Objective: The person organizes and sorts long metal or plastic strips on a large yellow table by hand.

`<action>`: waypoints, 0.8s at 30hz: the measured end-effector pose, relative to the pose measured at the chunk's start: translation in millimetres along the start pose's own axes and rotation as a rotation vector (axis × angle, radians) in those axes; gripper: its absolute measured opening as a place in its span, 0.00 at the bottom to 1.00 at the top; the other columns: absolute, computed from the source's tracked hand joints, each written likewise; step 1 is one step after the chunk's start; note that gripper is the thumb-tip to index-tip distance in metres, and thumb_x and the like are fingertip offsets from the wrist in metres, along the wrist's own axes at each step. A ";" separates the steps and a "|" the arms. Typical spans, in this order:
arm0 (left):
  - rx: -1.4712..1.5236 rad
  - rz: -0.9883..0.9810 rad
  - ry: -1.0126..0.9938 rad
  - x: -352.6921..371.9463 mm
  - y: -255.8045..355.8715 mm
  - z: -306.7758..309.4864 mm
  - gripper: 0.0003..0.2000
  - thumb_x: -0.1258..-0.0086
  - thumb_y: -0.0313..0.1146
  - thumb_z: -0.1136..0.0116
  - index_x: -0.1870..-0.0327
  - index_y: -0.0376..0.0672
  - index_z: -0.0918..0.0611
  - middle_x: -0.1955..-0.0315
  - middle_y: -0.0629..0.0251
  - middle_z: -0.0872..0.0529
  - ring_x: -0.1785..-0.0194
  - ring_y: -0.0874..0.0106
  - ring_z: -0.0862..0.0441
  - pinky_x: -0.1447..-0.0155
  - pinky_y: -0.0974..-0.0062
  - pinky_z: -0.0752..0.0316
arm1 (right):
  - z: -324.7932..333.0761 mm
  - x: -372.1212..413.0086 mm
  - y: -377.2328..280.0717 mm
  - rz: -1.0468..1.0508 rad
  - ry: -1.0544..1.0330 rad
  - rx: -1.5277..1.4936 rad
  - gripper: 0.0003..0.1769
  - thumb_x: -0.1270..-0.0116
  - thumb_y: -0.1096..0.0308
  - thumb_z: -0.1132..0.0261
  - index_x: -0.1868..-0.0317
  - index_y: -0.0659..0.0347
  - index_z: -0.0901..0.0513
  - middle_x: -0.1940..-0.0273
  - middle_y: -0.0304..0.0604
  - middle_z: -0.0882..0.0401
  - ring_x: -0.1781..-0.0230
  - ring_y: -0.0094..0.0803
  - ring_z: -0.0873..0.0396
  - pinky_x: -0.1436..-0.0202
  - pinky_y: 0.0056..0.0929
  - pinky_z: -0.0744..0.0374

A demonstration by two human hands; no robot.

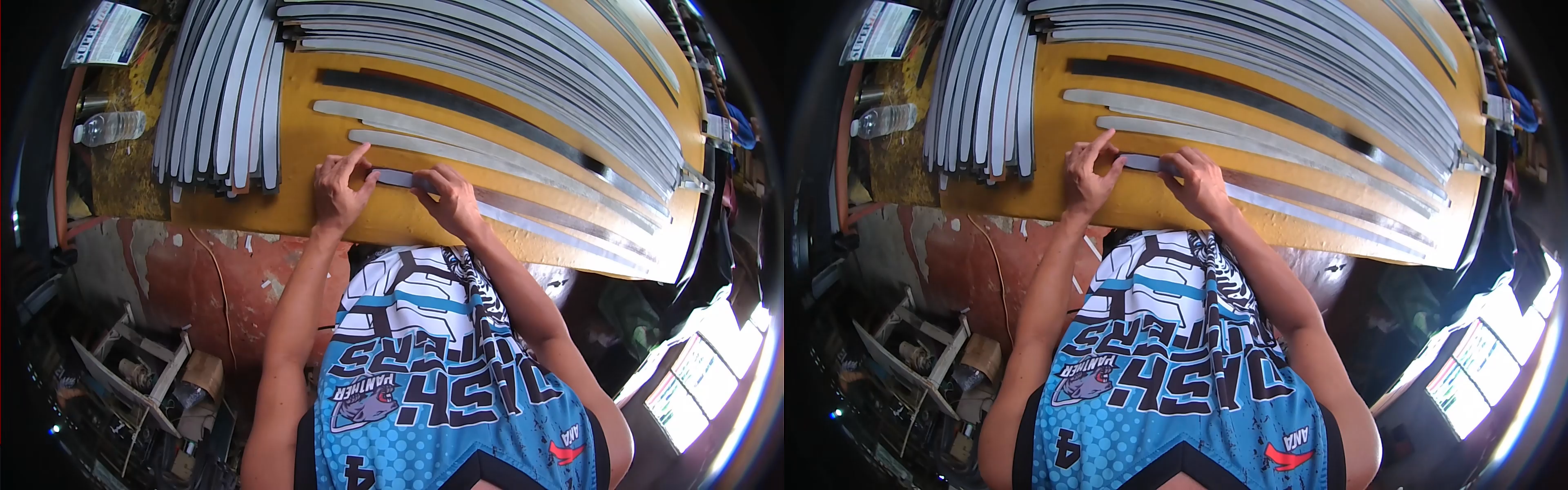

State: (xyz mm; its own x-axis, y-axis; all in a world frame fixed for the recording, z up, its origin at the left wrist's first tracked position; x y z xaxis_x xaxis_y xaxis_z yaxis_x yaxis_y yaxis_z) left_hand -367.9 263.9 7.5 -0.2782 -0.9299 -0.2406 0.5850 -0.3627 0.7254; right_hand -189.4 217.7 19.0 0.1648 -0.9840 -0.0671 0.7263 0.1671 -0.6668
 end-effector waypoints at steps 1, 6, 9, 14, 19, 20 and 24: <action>0.002 -0.002 -0.002 -0.7 1.4 0.2 0.24 0.39 0.34 0.28 0.39 0.49 0.16 0.61 0.72 0.11 0.54 0.70 0.19 0.48 0.67 0.30 | -0.3 0.1 0.9 -0.002 0.002 0.001 0.11 0.39 0.69 0.26 0.57 0.57 0.17 0.65 0.43 0.20 0.62 0.44 0.19 0.59 0.41 0.19; -0.092 -0.080 0.002 -1.0 11.0 0.0 0.07 0.41 0.34 0.27 0.61 0.51 0.09 0.61 0.77 0.13 0.55 0.68 0.21 0.50 0.67 0.30 | 3.6 -0.2 -1.7 0.000 -0.001 0.012 0.12 0.39 0.68 0.26 0.56 0.57 0.16 0.66 0.43 0.20 0.62 0.45 0.19 0.60 0.41 0.19; -0.108 -0.078 0.010 -1.4 14.0 0.4 0.05 0.41 0.32 0.27 0.64 0.50 0.08 0.62 0.75 0.12 0.56 0.68 0.21 0.49 0.67 0.30 | 7.5 1.0 0.1 -0.056 -0.028 -0.002 0.12 0.39 0.66 0.26 0.56 0.56 0.16 0.66 0.43 0.20 0.63 0.46 0.19 0.61 0.42 0.19; -0.122 -0.091 0.005 1.0 12.1 -3.8 0.06 0.42 0.31 0.26 0.64 0.51 0.09 0.62 0.76 0.13 0.55 0.68 0.21 0.49 0.66 0.30 | 19.1 8.9 10.4 -0.154 -0.125 0.019 0.14 0.38 0.63 0.25 0.54 0.55 0.15 0.63 0.44 0.16 0.64 0.48 0.16 0.61 0.43 0.18; -0.138 -0.108 -0.005 0.5 15.1 -4.4 0.07 0.43 0.30 0.27 0.63 0.52 0.09 0.61 0.76 0.14 0.53 0.67 0.22 0.48 0.65 0.30 | 48.2 27.2 30.4 -0.227 -0.171 0.038 0.14 0.38 0.61 0.26 0.52 0.50 0.14 0.60 0.45 0.13 0.62 0.49 0.15 0.58 0.43 0.18; -0.152 -0.119 -0.014 0.5 16.5 -4.9 0.08 0.43 0.29 0.27 0.63 0.53 0.09 0.61 0.75 0.14 0.53 0.67 0.22 0.48 0.65 0.30 | 55.2 32.6 36.8 -0.255 -0.166 0.023 0.14 0.38 0.61 0.26 0.52 0.50 0.13 0.60 0.44 0.14 0.63 0.48 0.15 0.59 0.42 0.18; -0.172 -0.164 -0.056 0.9 22.7 -10.1 0.12 0.44 0.24 0.30 0.61 0.53 0.09 0.60 0.73 0.14 0.51 0.66 0.23 0.46 0.63 0.31 | 77.1 46.5 47.8 -0.272 -0.101 0.047 0.13 0.39 0.62 0.25 0.55 0.52 0.14 0.63 0.42 0.17 0.65 0.46 0.17 0.61 0.43 0.20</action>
State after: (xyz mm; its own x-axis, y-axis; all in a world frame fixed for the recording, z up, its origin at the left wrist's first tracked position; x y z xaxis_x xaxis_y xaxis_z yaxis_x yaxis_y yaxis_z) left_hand -347.2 254.2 17.2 -0.4189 -0.8549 -0.3061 0.6485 -0.5177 0.5581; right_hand -95.6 184.6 41.2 0.0231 -0.9824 0.1852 0.7826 -0.0975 -0.6148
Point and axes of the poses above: each hand's wrist, its own x-axis away from the middle knuckle, its own z-axis out of the back of the hand, y = z × x, the point moved 10 cm from there along -x, towards the middle knuckle
